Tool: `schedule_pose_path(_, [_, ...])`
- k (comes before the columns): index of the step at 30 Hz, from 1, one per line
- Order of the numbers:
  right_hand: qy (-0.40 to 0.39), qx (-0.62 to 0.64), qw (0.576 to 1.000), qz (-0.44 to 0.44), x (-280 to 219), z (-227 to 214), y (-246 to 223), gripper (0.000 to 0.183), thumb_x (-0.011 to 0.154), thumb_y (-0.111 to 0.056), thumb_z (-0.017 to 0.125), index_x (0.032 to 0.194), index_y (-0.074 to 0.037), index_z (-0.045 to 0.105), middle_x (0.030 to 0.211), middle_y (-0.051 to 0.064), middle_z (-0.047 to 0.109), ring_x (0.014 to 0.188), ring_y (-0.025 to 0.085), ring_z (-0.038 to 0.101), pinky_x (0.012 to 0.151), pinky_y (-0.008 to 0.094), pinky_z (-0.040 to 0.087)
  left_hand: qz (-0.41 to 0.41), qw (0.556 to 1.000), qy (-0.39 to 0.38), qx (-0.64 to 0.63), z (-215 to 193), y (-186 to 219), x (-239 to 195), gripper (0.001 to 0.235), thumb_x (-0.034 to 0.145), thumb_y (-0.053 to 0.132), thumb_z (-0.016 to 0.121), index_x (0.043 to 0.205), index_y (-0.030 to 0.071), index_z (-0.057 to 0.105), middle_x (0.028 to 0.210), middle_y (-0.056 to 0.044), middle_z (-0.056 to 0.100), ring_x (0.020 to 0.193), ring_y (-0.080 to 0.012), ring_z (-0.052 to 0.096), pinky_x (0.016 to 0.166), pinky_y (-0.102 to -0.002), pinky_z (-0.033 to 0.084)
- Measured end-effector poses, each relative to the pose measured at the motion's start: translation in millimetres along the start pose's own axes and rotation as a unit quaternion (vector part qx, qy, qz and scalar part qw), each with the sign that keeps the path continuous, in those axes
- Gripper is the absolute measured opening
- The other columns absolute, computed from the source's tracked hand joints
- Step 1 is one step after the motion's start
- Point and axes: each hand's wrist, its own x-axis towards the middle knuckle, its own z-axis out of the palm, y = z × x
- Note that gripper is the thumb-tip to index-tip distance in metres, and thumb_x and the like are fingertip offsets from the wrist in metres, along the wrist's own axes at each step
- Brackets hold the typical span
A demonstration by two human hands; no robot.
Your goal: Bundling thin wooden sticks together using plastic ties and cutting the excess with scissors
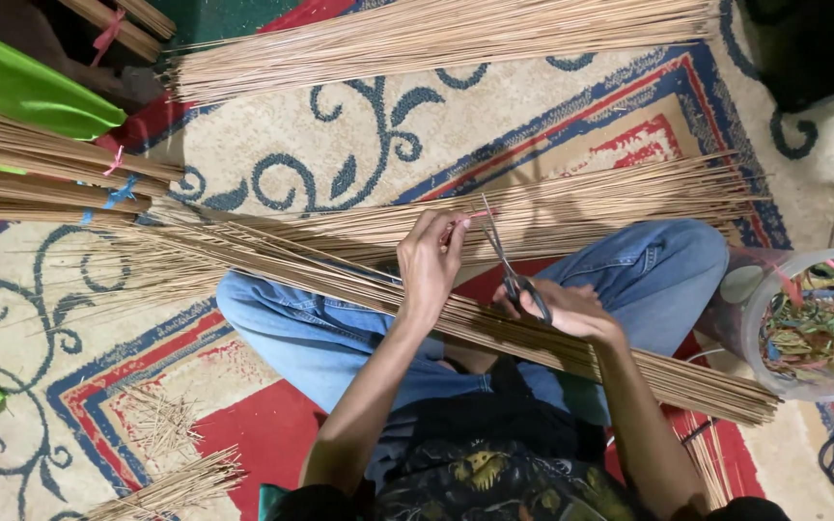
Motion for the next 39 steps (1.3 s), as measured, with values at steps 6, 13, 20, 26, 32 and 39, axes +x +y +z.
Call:
schedule_pose_path(6, [0.003,0.035,0.998,-0.060,-3,3,-33,0.076,0.094,-0.075,0.038,0.100,-0.004,0.066,0.087,0.011,0.062,0.082,0.027,0.056,0.077,0.042,0.045,0.010,0.999,-0.028,-0.012,-2,9,0,0.003,0.094,0.017,0.074,0.095,0.016,0.076,0.090,-0.001,0.073,0.079,-0.0277,0.072,0.068,-0.034,0.058])
schedule_pose_path(13, [0.029,0.059,0.990,-0.123,15,2,-25,0.067,0.097,-0.070,0.041,0.092,-0.008,0.066,0.079,0.005,0.064,0.074,0.021,0.058,0.069,0.035,0.044,0.005,0.999,-0.037,-0.022,2,13,-5,0.004,0.092,0.016,0.075,0.095,0.014,0.076,0.089,-0.004,0.073,0.081,-0.0303,0.073,0.069,-0.037,0.058])
schedule_pose_path(20, [0.054,0.084,0.988,-0.118,17,5,-30,0.062,0.100,-0.066,0.045,0.085,-0.009,0.063,0.075,0.005,0.065,0.072,0.020,0.062,0.067,0.033,0.044,0.000,0.999,-0.045,-0.013,-10,27,-3,0.005,0.093,0.017,0.074,0.096,0.014,0.076,0.088,-0.004,0.072,0.080,-0.0307,0.072,0.069,-0.037,0.058])
schedule_pose_path(26, [0.065,0.103,0.987,-0.105,18,11,-33,0.056,0.101,-0.062,0.048,0.082,-0.011,0.061,0.075,0.004,0.064,0.073,0.020,0.066,0.066,0.031,0.047,-0.010,0.999,-0.045,-0.014,-13,28,-1,0.005,0.093,0.018,0.074,0.097,0.015,0.076,0.089,-0.003,0.072,0.081,-0.0305,0.072,0.070,-0.037,0.058])
schedule_pose_path(32, [0.109,0.102,0.985,-0.082,29,16,-22,0.048,0.102,-0.051,0.056,0.080,-0.009,0.065,0.069,0.003,0.065,0.067,0.019,0.066,0.059,0.029,0.046,-0.031,0.998,-0.049,-0.018,-5,15,3,0.004,0.093,0.016,0.074,0.097,0.016,0.076,0.087,-0.003,0.071,0.076,-0.0286,0.071,0.070,-0.037,0.057])
schedule_pose_path(39, [0.213,0.146,0.963,-0.073,65,8,28,0.035,0.103,-0.029,0.067,0.078,-0.005,0.067,0.057,0.007,0.067,0.051,0.017,0.068,0.044,0.024,0.051,-0.088,0.994,-0.037,-0.051,15,-25,26,0.006,0.093,0.016,0.073,0.098,0.016,0.075,0.088,-0.006,0.073,0.076,-0.0296,0.070,0.072,-0.040,0.056])
